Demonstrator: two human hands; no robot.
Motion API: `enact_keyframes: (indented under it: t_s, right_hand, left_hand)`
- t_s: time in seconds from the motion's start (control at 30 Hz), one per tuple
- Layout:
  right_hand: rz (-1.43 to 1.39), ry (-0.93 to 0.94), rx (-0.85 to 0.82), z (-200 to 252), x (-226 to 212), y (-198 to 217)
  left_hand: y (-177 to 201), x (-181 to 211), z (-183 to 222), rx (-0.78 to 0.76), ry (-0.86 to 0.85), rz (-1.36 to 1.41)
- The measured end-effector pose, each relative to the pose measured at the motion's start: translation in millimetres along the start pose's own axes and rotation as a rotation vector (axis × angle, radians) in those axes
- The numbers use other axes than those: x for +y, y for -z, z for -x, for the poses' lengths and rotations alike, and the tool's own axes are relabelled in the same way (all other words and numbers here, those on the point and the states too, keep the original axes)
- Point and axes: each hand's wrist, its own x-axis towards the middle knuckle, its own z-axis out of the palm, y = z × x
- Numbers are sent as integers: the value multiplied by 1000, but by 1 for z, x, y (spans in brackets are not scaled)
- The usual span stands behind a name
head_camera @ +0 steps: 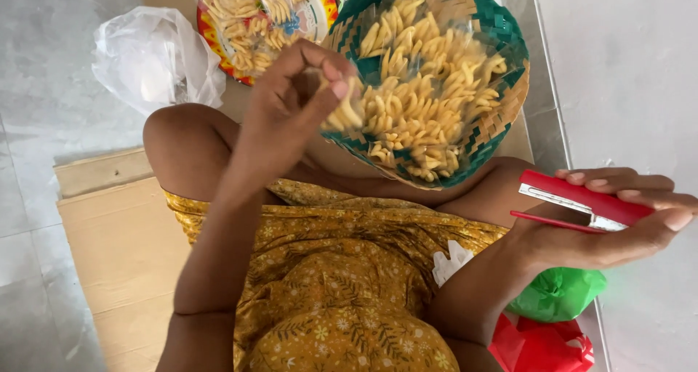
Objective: Filling small plastic bags with snacks and sealing them using a stapler
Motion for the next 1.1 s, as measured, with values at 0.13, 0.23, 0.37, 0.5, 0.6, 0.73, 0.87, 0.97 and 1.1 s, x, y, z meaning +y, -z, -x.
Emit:
enact_keyframes:
  t_s: [0.13, 0.23, 0.37, 0.5, 0.6, 0.73, 0.87, 0.97, 1.1]
  right_hand:
    - [-165, -55, 10, 4, -4, -6]
    - [-92, -40, -54, 5, -16, -13]
    - [-200, -44, -84, 6, -31, -24]
    - [-307, -15, -75, 4, -53, -38]
    - [-190, -56, -101, 4, -73, -41]
    - [601, 504, -111, 13, -66, -42]
    - [-63, 40, -139, 7, -93, -70]
    - [-153, 36, -136, 9, -92, -74]
    - [-138, 108, -190, 7, -83, -68]
  left_hand:
    - [-29, -6, 14, 31, 48, 22]
    - [-52, 1, 25, -31, 104, 121]
    - [-75, 24, 34, -26, 199, 133]
    - [-91, 22, 47, -23, 227, 196]
    - [-96, 23, 52, -22, 216, 247]
    - [-98, 29, 57, 5, 166, 89]
    - [-99, 24, 62, -9, 76, 54]
    - [-99, 25, 65, -21, 34, 11]
    - [-100, 26, 64, -13, -18, -41]
